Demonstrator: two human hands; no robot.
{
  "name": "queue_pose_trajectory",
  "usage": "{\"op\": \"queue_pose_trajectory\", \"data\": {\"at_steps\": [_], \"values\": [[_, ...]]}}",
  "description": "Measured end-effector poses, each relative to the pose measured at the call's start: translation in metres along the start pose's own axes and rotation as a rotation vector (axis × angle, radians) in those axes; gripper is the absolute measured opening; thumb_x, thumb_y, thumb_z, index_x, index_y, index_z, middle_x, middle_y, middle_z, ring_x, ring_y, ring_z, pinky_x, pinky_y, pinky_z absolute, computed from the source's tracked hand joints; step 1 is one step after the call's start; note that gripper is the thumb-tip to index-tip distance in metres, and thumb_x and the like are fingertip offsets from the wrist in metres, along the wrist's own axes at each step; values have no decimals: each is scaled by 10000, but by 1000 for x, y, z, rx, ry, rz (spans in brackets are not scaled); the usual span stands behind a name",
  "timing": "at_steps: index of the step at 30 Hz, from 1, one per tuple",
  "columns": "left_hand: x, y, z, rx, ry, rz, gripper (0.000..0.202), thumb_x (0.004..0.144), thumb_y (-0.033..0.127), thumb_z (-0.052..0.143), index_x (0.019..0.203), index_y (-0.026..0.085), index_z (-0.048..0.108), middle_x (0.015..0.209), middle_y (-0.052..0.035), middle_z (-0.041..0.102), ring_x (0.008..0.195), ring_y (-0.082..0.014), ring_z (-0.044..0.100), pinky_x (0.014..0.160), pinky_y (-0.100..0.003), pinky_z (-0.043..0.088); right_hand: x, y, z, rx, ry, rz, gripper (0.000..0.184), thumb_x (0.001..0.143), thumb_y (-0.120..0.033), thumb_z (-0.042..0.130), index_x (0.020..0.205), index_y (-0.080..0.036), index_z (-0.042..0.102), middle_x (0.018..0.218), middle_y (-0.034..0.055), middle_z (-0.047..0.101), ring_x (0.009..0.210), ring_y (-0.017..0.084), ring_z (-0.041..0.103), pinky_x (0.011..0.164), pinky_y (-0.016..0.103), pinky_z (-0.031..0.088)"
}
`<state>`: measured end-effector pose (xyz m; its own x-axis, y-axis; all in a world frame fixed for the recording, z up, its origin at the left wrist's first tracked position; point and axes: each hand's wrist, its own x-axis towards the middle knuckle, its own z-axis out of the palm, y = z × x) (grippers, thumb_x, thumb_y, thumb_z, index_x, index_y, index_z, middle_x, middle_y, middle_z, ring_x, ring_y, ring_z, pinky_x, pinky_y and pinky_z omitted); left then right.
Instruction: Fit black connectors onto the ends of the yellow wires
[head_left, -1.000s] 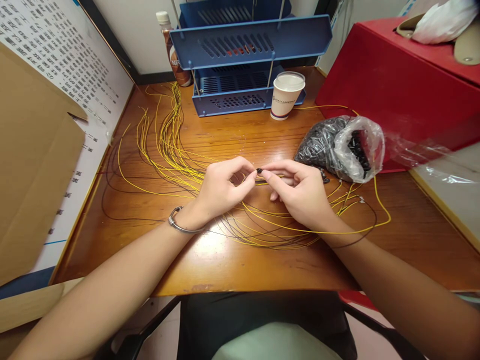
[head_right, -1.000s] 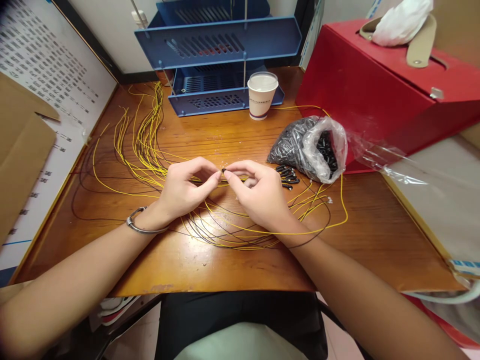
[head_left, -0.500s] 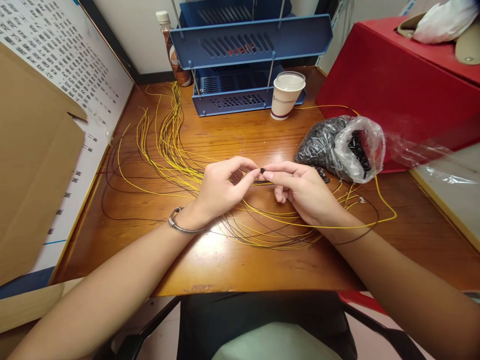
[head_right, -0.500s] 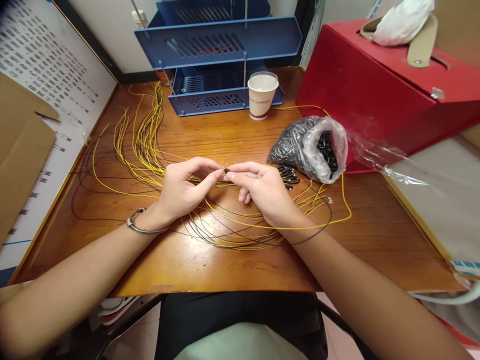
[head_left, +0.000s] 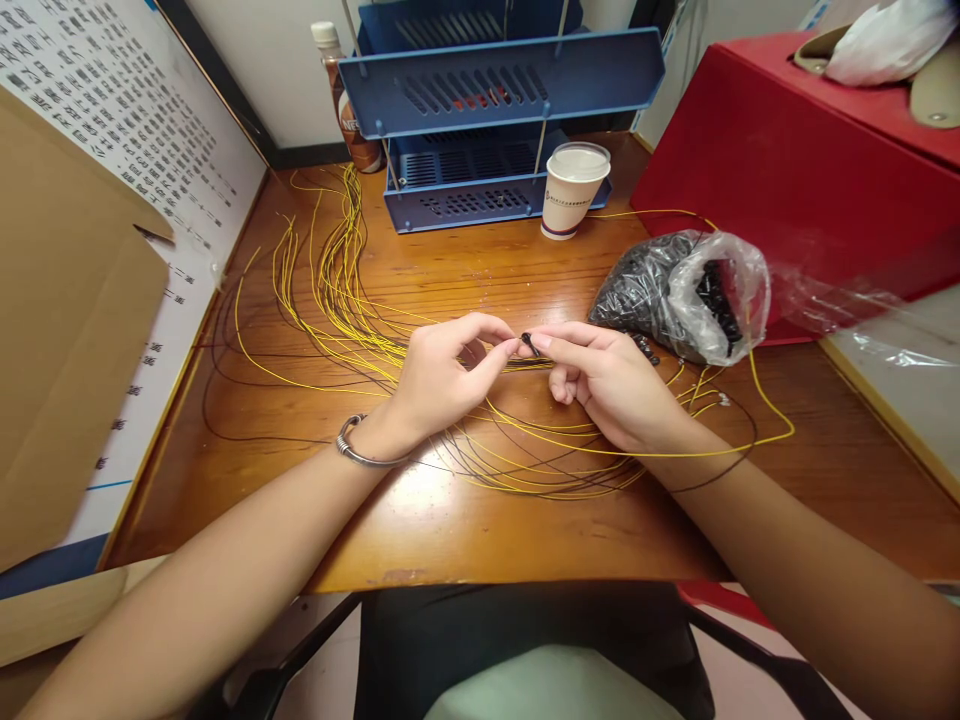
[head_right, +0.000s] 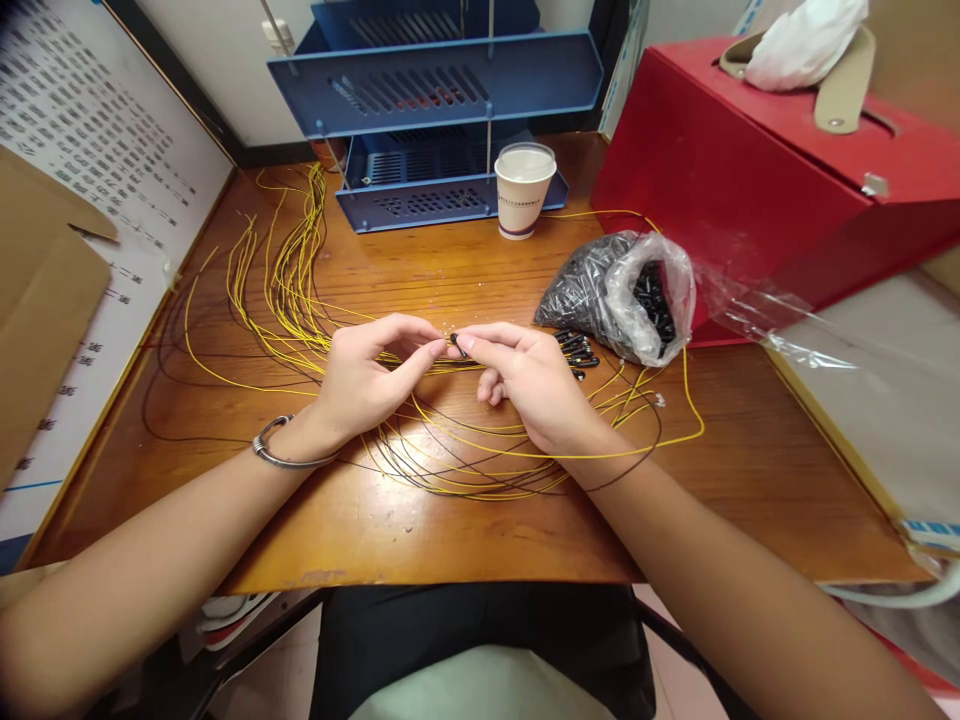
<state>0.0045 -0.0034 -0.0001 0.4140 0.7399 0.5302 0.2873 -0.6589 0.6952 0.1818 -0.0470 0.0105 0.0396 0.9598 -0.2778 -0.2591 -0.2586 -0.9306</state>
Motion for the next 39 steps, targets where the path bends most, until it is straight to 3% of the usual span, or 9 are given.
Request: {"op": "queue_pose_trajectory", "data": {"at_steps": [15, 39], "values": [[-1, 1, 0, -8, 15, 1, 95, 901, 218, 659, 866, 149, 713, 805, -28, 783, 641, -107, 701, 629, -200, 563, 0, 1, -2, 20, -21, 11, 218, 715, -310, 835, 855, -161, 763, 822, 28, 756, 433, 34, 487, 396, 181, 361], [0, 1, -2, 32, 9, 59, 62, 855, 145, 678, 816, 129, 724, 759, -16, 776, 608, -83, 691, 605, -159, 545, 0, 2, -2, -5, -8, -23, 147, 708, -263, 838, 806, -161, 799, 698, -8, 717, 409, 21, 458, 389, 191, 291]]}}
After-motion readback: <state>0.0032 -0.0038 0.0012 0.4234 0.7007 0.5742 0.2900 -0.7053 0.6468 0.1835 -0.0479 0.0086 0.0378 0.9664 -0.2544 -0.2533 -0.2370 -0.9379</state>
